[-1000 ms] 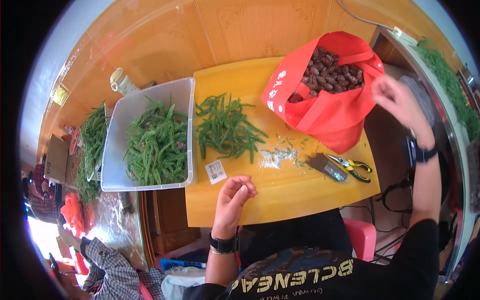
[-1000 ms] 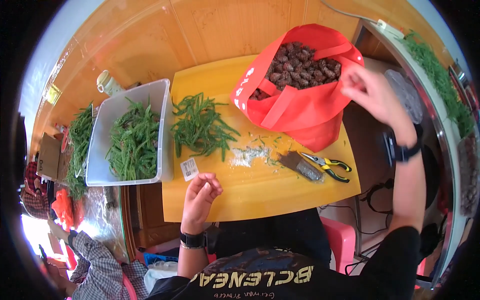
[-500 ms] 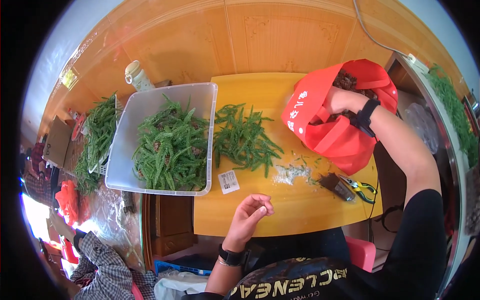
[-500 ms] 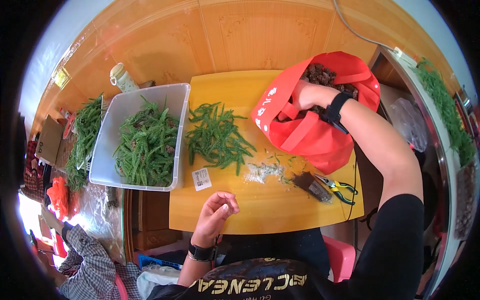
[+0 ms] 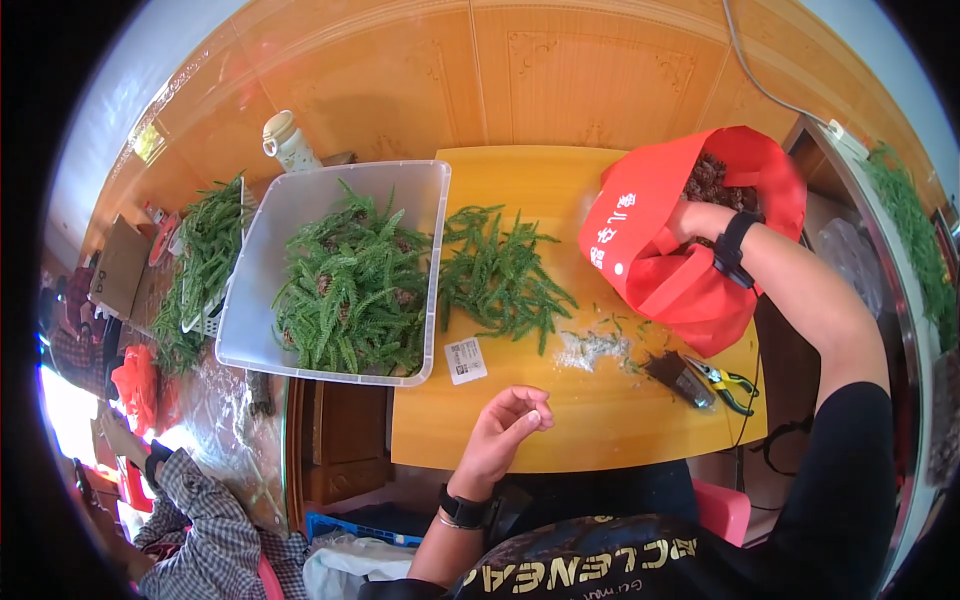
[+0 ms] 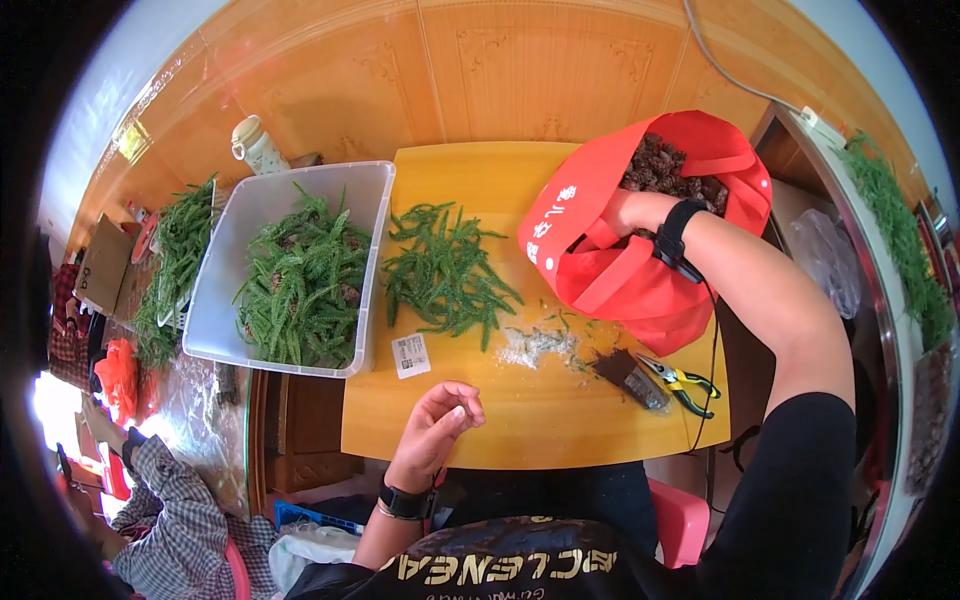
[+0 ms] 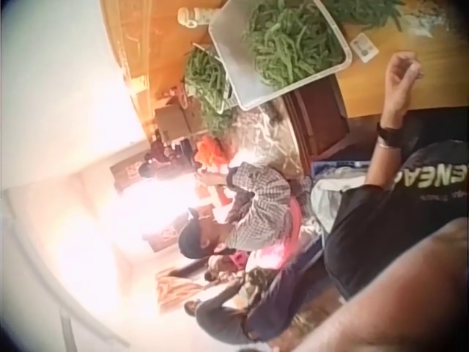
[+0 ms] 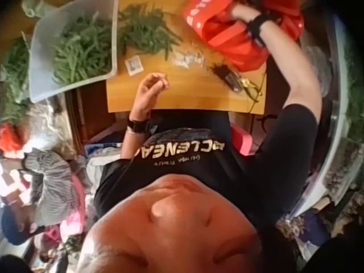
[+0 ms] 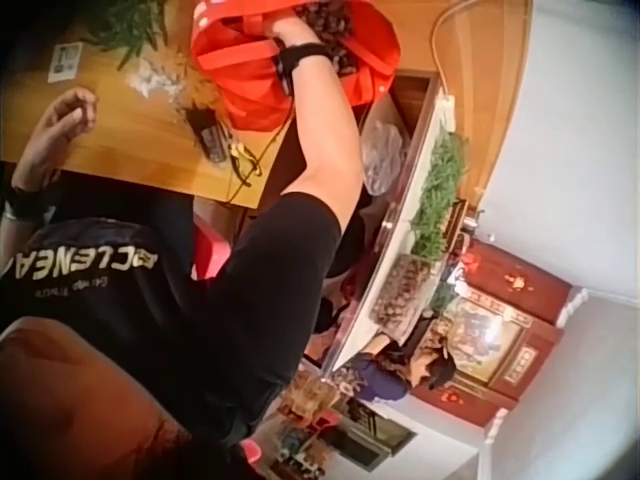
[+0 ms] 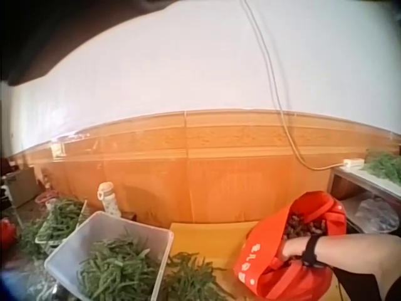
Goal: Trimming green plant stems and sorting them alongside brown roots using hand cutters.
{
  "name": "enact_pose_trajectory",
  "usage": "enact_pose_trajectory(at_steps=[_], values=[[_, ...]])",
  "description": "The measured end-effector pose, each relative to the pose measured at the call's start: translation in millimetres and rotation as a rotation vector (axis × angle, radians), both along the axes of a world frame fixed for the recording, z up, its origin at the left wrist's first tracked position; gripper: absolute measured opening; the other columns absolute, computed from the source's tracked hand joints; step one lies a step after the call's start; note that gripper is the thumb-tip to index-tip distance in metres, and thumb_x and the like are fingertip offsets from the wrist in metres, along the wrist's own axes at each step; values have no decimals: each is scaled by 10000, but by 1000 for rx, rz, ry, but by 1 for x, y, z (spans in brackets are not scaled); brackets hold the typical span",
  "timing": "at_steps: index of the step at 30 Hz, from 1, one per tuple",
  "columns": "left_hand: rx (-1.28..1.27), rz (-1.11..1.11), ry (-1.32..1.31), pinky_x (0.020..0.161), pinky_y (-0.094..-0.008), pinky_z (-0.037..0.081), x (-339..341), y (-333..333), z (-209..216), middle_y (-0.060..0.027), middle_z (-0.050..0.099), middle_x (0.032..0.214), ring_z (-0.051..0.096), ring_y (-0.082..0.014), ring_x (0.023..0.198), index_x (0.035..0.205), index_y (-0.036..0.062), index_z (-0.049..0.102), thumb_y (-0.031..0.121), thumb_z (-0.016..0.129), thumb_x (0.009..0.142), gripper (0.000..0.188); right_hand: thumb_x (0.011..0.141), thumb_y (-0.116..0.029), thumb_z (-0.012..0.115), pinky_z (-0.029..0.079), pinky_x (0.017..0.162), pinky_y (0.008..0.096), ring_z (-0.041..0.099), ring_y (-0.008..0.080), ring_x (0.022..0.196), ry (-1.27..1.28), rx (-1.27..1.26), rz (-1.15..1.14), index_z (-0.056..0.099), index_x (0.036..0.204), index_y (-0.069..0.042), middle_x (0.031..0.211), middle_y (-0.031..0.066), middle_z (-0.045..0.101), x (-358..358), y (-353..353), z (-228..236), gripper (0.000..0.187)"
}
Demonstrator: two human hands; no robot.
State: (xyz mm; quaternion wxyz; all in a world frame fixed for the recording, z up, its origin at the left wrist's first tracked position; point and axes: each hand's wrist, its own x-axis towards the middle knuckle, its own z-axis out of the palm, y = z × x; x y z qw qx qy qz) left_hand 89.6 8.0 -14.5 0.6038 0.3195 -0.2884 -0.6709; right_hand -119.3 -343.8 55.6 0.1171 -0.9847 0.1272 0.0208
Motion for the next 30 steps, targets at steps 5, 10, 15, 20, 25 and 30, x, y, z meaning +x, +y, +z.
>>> enact_pose_trajectory(at_steps=[5, 10, 15, 20, 25, 30], values=[[25, 11, -3, 804, -258, 448, 4, 5, -3, -20, 590, 884, 560, -107, 853, 1091, 30, 539, 72, 572, 881, 217, 817, -283, 626, 457, 814, 349, 576, 243, 958, 138, -68, -58, 637, 1034, -99, 1067, 79, 625, 20, 28, 24, 284], [23, -3, -13, 799, -254, 448, -4, -4, 3, -19, 591, 877, 562, -104, 844, 1086, 30, 541, 82, 575, 882, 213, 874, -158, 564, 462, 771, 303, 566, 181, 934, -225, 22, 26, 638, 1028, -92, 1046, 37, 623, -16, -56, -75, 183], [60, 27, -34, 788, -250, 447, 6, 7, -6, -24, 595, 877, 563, -104, 838, 1073, 25, 544, 87, 576, 884, 202, 879, -166, 556, 459, 784, 296, 564, 156, 927, -447, 1336, -845, 626, 1014, -122, 1045, 38, 621, 24, 14, -21, 158], [52, 8, -38, 784, -246, 446, 0, -1, -3, -26, 597, 866, 564, -103, 834, 1065, 22, 546, 96, 584, 881, 202, 887, -143, 542, 461, 795, 291, 560, 150, 931, -242, 534, -229, 619, 1026, -120, 1045, 31, 615, -16, -60, -62, 161], [21, -34, -53, 805, -251, 460, -1, -1, -4, -37, 587, 900, 572, -119, 862, 1079, 29, 533, 91, 565, 885, 207, 847, -104, 581, 460, 818, 309, 561, 175, 933, -189, 314, -217, 613, 1028, -64, 1047, 52, 621, -16, -72, -71, 188], [77, 36, -75, 803, -251, 464, 8, 9, -9, -38, 589, 894, 574, -121, 854, 1072, 27, 534, 85, 569, 882, 201, 742, -53, 668, 462, 812, 317, 558, 175, 927, -113, 182, -230, 609, 1043, -44, 1030, 60, 624, 14, 16, 19, 306]])
